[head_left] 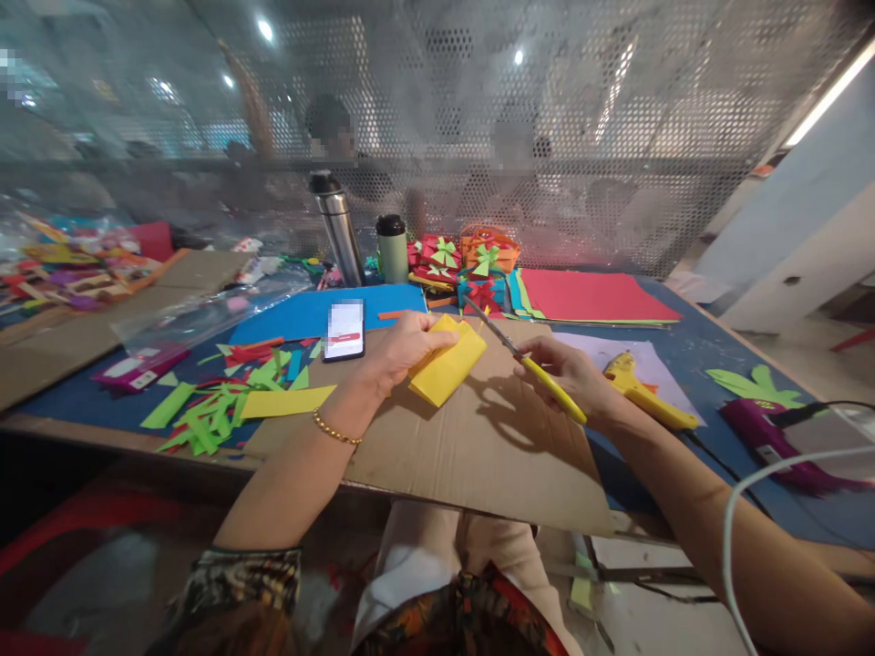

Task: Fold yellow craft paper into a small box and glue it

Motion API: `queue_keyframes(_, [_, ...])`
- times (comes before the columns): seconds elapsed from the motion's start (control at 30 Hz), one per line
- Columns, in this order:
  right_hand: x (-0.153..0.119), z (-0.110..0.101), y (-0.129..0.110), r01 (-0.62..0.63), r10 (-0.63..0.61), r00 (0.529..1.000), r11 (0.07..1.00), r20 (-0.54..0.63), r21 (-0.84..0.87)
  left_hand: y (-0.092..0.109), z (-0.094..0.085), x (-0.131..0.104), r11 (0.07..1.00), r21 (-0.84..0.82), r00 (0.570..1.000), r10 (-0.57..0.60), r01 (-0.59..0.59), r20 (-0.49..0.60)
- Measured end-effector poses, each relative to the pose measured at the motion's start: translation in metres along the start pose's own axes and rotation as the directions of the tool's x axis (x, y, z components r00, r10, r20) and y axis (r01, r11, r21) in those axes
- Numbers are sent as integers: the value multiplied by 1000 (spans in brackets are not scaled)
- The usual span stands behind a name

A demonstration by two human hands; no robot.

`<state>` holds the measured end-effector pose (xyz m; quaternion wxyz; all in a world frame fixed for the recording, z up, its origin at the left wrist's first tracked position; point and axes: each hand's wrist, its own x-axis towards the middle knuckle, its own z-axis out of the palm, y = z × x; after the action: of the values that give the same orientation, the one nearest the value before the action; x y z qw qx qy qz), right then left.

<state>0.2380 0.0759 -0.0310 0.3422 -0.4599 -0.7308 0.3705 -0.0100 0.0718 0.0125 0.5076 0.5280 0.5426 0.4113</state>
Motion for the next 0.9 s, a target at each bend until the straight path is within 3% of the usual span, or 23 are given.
queue_keyframes(0.07, [5,-1,6,-3,-14,997,974,-75,-225,0,0,0,1000,7,1000,17,-17,-5])
queue_keyframes(0.13, [9,-3,11,-37,-29,991,873,-129,-486,0,1,-1,997,40,998,61,-61,-14])
queue_keyframes(0.2, [11,-5,16,-66,-39,988,762,-147,-644,1,2,-2,987,98,991,132,-130,-9])
queue_keyframes(0.4, [4,-6,16,-45,-25,997,612,-76,-789,3,1,-5,965,57,946,239,-257,218])
queue_keyframes(0.53, [-2,-11,9,44,-41,999,537,26,-842,4,-2,-10,984,-29,900,171,-174,401])
queue_keyframes(0.6, [-3,-17,5,139,-108,990,541,95,-830,4,-3,-13,994,-39,867,112,-107,486])
queue_keyframes(0.67, [-3,-20,-2,290,-298,946,609,125,-738,2,-2,-15,998,-50,826,69,-49,560])
queue_keyframes(0.77, [-8,-19,-17,535,-601,799,704,11,-467,-1,4,-17,997,-66,761,12,41,648])
queue_keyframes(0.9, [-18,-8,-38,728,-743,667,630,64,-270,-5,11,-15,990,-90,720,-13,105,694])
